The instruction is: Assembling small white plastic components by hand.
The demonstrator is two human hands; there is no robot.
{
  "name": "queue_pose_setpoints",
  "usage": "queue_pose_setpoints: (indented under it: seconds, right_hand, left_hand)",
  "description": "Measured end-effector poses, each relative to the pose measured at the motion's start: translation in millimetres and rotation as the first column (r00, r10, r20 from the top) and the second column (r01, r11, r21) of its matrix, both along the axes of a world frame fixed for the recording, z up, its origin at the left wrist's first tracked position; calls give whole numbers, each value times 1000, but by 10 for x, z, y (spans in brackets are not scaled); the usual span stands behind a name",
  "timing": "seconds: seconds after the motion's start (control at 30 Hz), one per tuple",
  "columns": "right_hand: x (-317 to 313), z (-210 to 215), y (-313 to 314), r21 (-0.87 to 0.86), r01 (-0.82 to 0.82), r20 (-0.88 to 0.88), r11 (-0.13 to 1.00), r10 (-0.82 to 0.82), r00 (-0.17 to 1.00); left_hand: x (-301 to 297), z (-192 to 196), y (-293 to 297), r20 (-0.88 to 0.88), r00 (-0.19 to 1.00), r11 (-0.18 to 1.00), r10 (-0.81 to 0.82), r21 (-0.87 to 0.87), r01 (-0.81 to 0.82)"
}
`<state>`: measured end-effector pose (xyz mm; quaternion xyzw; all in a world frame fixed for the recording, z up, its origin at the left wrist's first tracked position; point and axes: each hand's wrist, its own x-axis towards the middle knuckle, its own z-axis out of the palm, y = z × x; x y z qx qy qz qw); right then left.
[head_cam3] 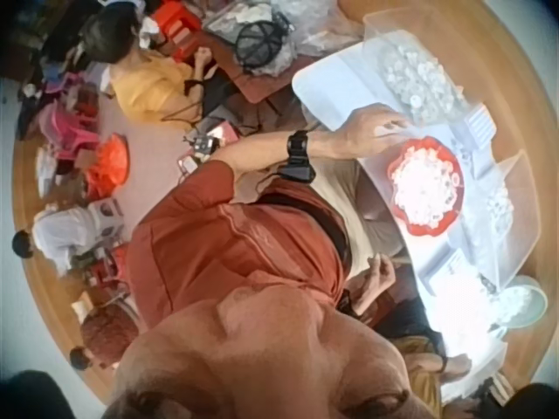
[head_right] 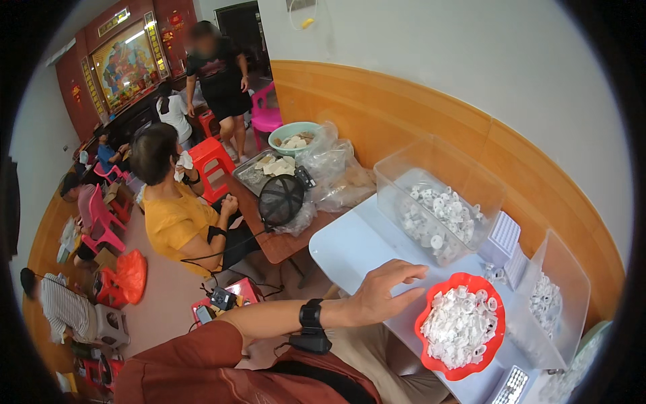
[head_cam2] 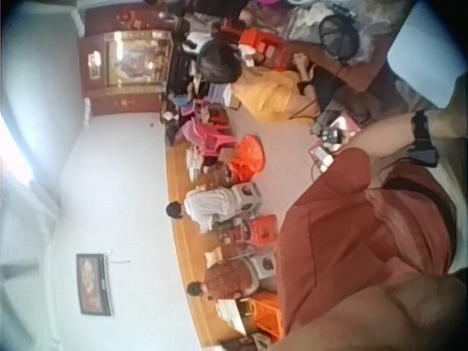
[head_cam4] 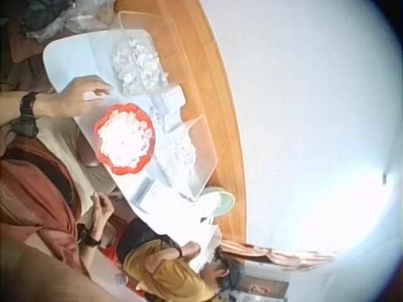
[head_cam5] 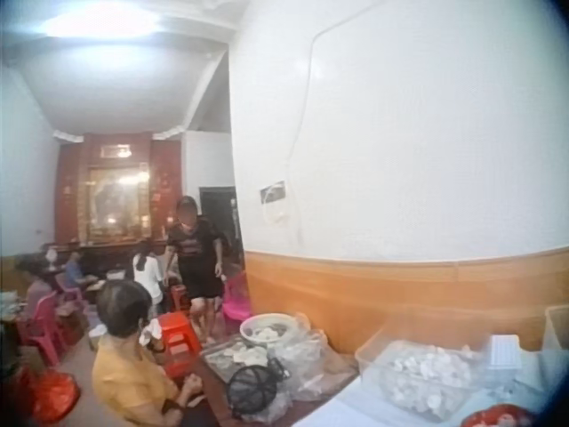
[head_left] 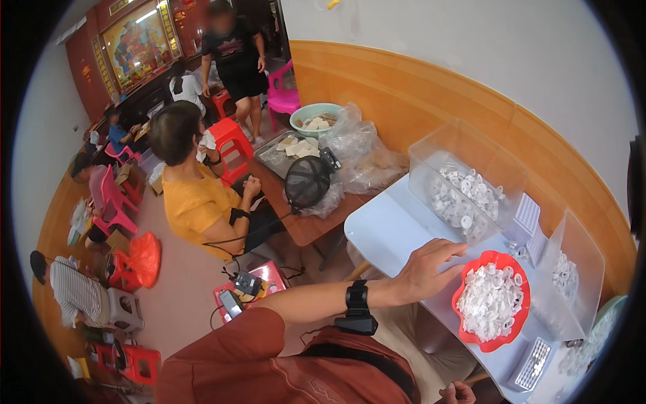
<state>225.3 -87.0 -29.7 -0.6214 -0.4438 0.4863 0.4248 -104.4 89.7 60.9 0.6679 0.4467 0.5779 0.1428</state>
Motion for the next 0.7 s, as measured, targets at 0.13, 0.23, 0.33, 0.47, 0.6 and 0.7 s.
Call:
queue_pose_setpoints:
  seconds: [0.13, 0.23, 0.33, 0.47, 0.6, 0.7]
  right_hand:
    - [-130, -5, 33, 5, 77, -83, 997, -76, 994]
    - [-150, 19, 103, -73, 46, -41, 996, -49, 998]
    - [16, -290, 159, -23, -6, -22, 1000, 5, 1000]
    - [179, -637, 166, 32, -90, 67, 995, 88, 994]
    - [237, -804, 135, -52, -50, 54, 997, 53, 997]
    - [285, -884, 122, -105, -6, -25, 994, 3, 1000]
  left_hand:
    - [-193, 189, -162, 171, 984, 998, -48, -22, 52]
    - [-344, 317, -246, 256, 966, 999, -35, 11, 33]
    - [-471, 409, -312, 348, 937, 998, 18, 52, -39]
    - [-562, 207, -301, 278, 957, 995, 85, 19, -94]
    - [-506, 20, -322, 245, 958, 986, 149, -109, -126]
    - [-524, -13, -376, 225, 964, 990, 143, -55, -133]
